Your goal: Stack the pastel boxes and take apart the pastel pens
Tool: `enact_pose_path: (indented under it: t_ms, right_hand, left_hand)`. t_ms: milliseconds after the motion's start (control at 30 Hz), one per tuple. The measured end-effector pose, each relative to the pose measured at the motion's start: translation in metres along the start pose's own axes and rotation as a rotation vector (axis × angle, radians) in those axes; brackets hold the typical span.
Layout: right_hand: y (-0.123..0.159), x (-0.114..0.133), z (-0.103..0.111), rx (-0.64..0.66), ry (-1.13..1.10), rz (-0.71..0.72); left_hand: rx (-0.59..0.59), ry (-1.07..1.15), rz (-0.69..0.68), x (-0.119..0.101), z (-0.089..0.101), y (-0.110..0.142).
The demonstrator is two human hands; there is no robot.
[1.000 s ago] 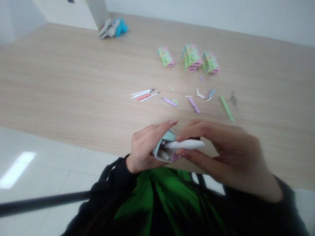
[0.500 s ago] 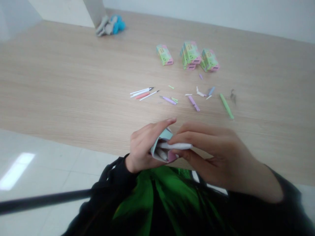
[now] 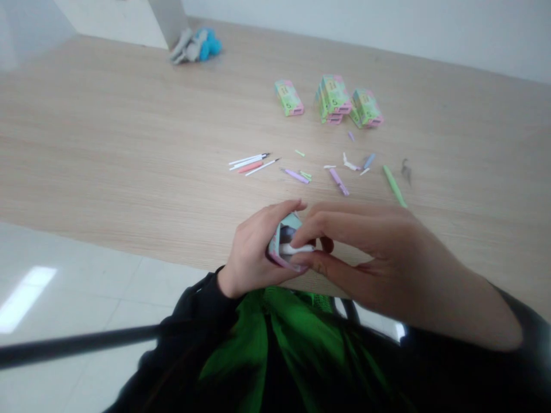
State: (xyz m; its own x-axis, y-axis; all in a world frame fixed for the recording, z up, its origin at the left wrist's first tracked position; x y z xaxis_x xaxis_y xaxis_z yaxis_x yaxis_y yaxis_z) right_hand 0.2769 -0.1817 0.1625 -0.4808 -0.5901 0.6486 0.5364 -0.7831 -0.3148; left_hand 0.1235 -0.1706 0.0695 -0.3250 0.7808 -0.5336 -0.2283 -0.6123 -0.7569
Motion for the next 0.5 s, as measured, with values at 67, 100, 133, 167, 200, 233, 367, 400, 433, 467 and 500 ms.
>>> enact_pose_path:
  t_ms: [67,100,133,167,200,233,367,400,433,467,500]
  right_hand:
    - [0.001,0.001,0.002,-0.032,0.009,-0.027]
    - [0.001,0.002,0.003,-0.043,0.023,-0.047]
    - [0.001,0.002,0.003,-0.049,0.040,-0.066]
    - [0.001,0.002,0.003,-0.051,0.055,-0.075]
    - [0.001,0.002,0.004,-0.046,0.068,-0.074]
    - [0.000,0.002,0.004,-0.034,0.082,-0.067]
    - [-0.002,0.000,0.006,0.009,0.168,-0.016]
    - [-0.003,0.001,0.008,0.003,0.190,0.003]
    - [-0.002,0.003,0.012,-0.019,0.207,0.017]
    - [-0.001,0.004,0.016,-0.054,0.218,0.016]
    - [0.001,0.005,0.023,-0.105,0.201,0.000]
  left_hand:
    - [0.001,0.007,0.011,0.001,-0.001,0.000]
    - [-0.015,0.006,0.016,0.001,-0.001,0.000]
    - [-0.041,0.000,0.018,0.002,0.000,0.000]
    - [-0.071,-0.010,0.013,0.002,0.000,0.001]
    - [-0.100,-0.022,0.008,0.002,0.000,0.001]
    - [-0.121,-0.034,0.005,0.002,0.001,0.001]
    - [-0.124,-0.004,0.018,0.006,-0.003,0.001]
    - [-0.115,0.017,0.035,0.008,-0.005,0.002]
    - [-0.105,0.036,0.055,0.010,-0.007,0.002]
    - [-0.093,0.051,0.080,0.013,-0.009,0.004]
    - [-0.085,0.061,0.105,0.016,-0.012,0.006]
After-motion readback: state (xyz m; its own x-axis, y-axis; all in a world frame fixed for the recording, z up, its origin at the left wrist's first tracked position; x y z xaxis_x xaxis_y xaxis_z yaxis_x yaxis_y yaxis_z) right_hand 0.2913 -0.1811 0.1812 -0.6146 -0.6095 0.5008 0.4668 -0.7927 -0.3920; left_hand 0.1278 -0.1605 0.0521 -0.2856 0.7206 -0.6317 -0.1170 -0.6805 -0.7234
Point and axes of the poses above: each hand's wrist, its own y-axis away from the middle knuckle, its own z-axis out of the back of the hand, x = y × z, the point moved 3 cm from there along -y, towards the middle knuckle, and after that the axes turned 7 degrees about -x, right-handed, at the moved point
